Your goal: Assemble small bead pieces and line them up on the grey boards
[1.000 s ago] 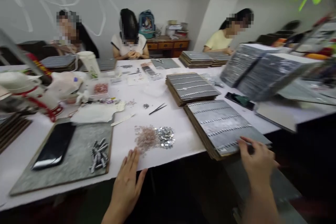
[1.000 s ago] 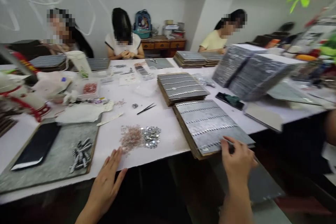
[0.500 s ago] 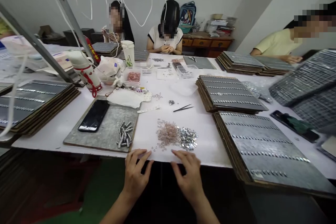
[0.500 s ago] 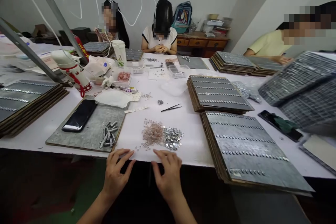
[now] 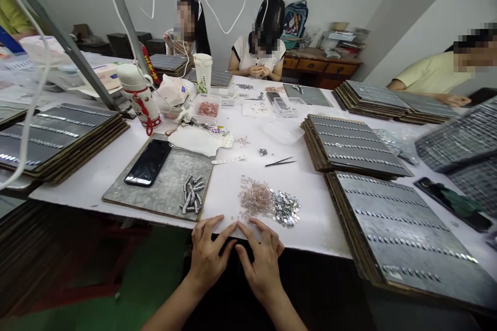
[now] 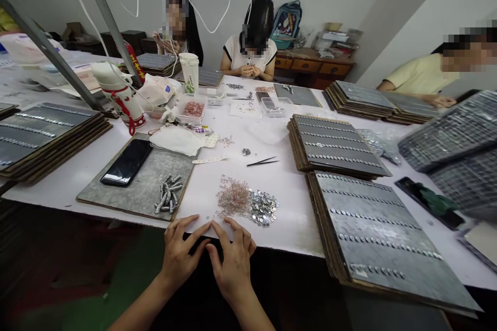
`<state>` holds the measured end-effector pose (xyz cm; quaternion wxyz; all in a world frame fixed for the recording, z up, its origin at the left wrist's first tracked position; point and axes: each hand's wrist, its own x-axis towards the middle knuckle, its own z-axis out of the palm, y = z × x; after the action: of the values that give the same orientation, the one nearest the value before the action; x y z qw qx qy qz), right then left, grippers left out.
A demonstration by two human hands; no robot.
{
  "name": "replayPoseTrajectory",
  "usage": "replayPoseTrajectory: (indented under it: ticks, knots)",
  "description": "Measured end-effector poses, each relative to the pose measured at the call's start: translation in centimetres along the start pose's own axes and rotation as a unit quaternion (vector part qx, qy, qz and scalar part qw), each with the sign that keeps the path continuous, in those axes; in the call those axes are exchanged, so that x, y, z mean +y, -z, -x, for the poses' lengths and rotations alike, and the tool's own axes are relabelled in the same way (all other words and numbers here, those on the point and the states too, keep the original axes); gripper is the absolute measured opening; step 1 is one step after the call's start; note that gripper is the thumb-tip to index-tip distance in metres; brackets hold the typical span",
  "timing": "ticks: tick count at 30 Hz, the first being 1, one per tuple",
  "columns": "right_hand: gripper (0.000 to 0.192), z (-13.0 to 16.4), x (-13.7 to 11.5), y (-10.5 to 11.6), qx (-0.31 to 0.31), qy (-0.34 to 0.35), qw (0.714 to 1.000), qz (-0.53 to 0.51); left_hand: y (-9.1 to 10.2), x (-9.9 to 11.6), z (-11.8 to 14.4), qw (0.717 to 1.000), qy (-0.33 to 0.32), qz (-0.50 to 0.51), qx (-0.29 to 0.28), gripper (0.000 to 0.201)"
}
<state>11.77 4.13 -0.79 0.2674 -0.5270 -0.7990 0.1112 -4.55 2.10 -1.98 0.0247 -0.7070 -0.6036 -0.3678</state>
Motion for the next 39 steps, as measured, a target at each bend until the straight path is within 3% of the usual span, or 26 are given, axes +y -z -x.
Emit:
replayPoseTrajectory:
  ticks: [7, 13, 17, 22, 25, 27, 29, 32, 34, 36, 39]
  knots:
    - [0.045, 0.1, 0.0, -0.2, 0.006, -0.017, 0.999, 0.027, 0.2, -0.3, 0.1, 0.992, -0.029, 0.095, 0.076, 0.024]
    - [0.038, 0.5, 0.2, 1.4, -0.004, 0.042, 0.998, -0.052, 1.0, 0.4, 0.0, 0.984, -0.025, 0.164, 0.060, 0.026]
    - [0.020, 0.7, 0.2, 2.3, -0.023, 0.047, 0.993, -0.106, 1.5, 1.1, 0.1, 0.970, -0.017, 0.240, 0.042, 0.025]
    - [0.011, 1.2, 0.2, 2.6, -0.001, 0.017, 0.985, -0.169, 1.5, 1.7, 0.1, 0.951, 0.003, 0.308, 0.023, 0.026]
    - [0.010, 1.5, 0.2, 2.7, 0.043, 0.019, 0.981, -0.190, 1.3, 2.3, 0.3, 0.937, 0.058, 0.344, 0.017, 0.022]
    - [0.009, 1.6, 0.2, 2.8, 0.086, 0.024, 0.979, -0.184, 1.3, 2.9, 0.5, 0.915, 0.140, 0.377, -0.007, 0.014]
    - [0.009, 1.8, 0.2, 2.8, 0.118, 0.033, 0.979, -0.165, 1.3, 3.4, 0.6, 0.874, 0.231, 0.423, -0.067, 0.008]
    - [0.012, 2.0, 0.4, 2.7, 0.135, 0.055, 0.980, -0.137, 1.3, 4.1, 0.5, 0.792, 0.319, 0.497, -0.154, 0.022]
    - [0.013, 2.2, 0.5, 2.6, 0.140, 0.067, 0.980, -0.126, 1.2, 4.4, 0.4, 0.758, 0.341, 0.529, -0.173, 0.029]
    - [0.014, 2.3, 0.7, 2.6, 0.140, 0.073, 0.980, -0.120, 1.1, 4.6, 0.3, 0.748, 0.348, 0.539, -0.173, 0.030]
    - [0.015, 2.3, 0.8, 2.7, 0.136, 0.078, 0.981, -0.113, 1.1, 4.7, 0.2, 0.758, 0.342, 0.527, -0.176, 0.027]
